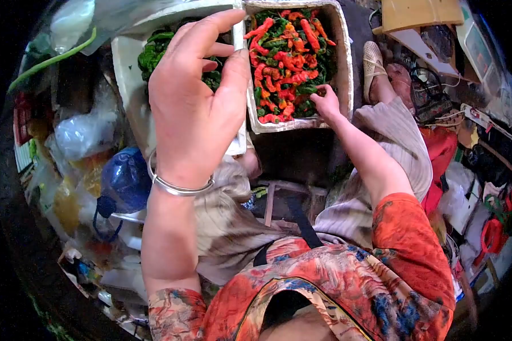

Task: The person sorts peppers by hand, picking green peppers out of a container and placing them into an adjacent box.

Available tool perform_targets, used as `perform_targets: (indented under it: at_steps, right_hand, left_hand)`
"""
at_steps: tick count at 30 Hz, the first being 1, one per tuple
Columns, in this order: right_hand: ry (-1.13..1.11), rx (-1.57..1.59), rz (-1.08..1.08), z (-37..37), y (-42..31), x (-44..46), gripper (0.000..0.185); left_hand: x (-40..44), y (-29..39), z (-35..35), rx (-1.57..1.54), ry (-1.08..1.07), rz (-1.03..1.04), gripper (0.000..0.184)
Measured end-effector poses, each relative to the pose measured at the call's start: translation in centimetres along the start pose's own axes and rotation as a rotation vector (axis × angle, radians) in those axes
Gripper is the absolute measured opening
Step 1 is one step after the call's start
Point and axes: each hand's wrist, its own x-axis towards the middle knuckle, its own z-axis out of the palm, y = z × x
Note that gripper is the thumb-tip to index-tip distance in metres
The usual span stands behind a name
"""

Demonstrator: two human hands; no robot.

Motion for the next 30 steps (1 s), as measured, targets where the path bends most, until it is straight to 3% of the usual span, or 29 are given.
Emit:
perform_targets:
  at_steps: [1,6,7,9,10,13,16,18,19,21,22,25,26,28,30]
  right_hand:
    - [0.039,0.099,-0.14,0.8,1.0,1.0,0.033]
    - [-0.178,0.171,0.057,-3.2,-1.5,0.8,0.019]
    - [-0.108,0.056,-0.128,-3.4,-1.3,1.5,0.017]
    - [-0.174,-0.139,-0.33,-5.0,-2.6,2.1,0.019]
    - [-0.178,-0.27,-0.349,-6.2,-5.2,1.0,0.021]
    - [-0.242,-0.231,-0.458,-8.4,-11.6,-2.0,0.019]
    - [-0.481,0.089,-0.404,-9.1,-17.3,-5.8,0.019]
    - [-0.513,0.31,-0.418,-8.2,-20.5,-9.1,0.022]
    - [-0.555,0.315,-0.546,-7.4,-21.6,-9.9,0.026]
    - [-0.673,0.728,-0.464,-6.5,-23.7,-12.6,0.028]
    - [-0.676,0.732,-0.462,-5.9,-22.8,-11.2,0.028]
    - [-0.413,0.071,-0.528,-4.4,-17.5,-5.5,0.032]
    - [-0.376,-0.364,-0.561,-4.3,-15.2,-3.4,0.034]
    - [-0.443,-0.459,-0.555,-4.0,-10.9,-2.6,0.027]
    - [-0.491,-0.823,-0.446,-1.1,-3.8,1.6,0.02]
  left_hand:
    - [0.1,-0.1,0.3,-0.004,-0.004,0.006,0.034]
    - [0.4,0.0,1.3,-0.18,0.08,0.063,0.028]
    - [0.4,0.1,1.4,-0.212,0.07,0.058,0.028]
    - [0.4,0.1,1.4,-0.215,0.075,0.065,0.028]
    - [0.4,-0.2,1.5,-0.226,0.076,0.072,0.028]
    - [0.1,-0.1,0.9,-0.206,0.047,0.054,0.03]
    - [-0.1,0.8,0.5,-0.215,0.021,0.007,0.03]
    - [-0.1,1.2,0.5,-0.255,0.022,-0.017,0.03]
    - [-0.2,1.3,0.6,-0.254,0.025,-0.016,0.03]
    - [-0.1,1.4,0.7,-0.247,0.023,-0.015,0.03]
    - [-0.1,1.6,0.6,-0.239,0.013,-0.038,0.029]
    - [-0.1,1.9,0.5,-0.22,0.005,-0.076,0.029]
    - [-0.1,1.9,0.5,-0.212,0.003,-0.09,0.029]
    - [-0.2,1.7,0.5,-0.22,0.003,-0.084,0.029]
    - [-0.3,1.6,0.7,-0.228,0.002,-0.074,0.029]
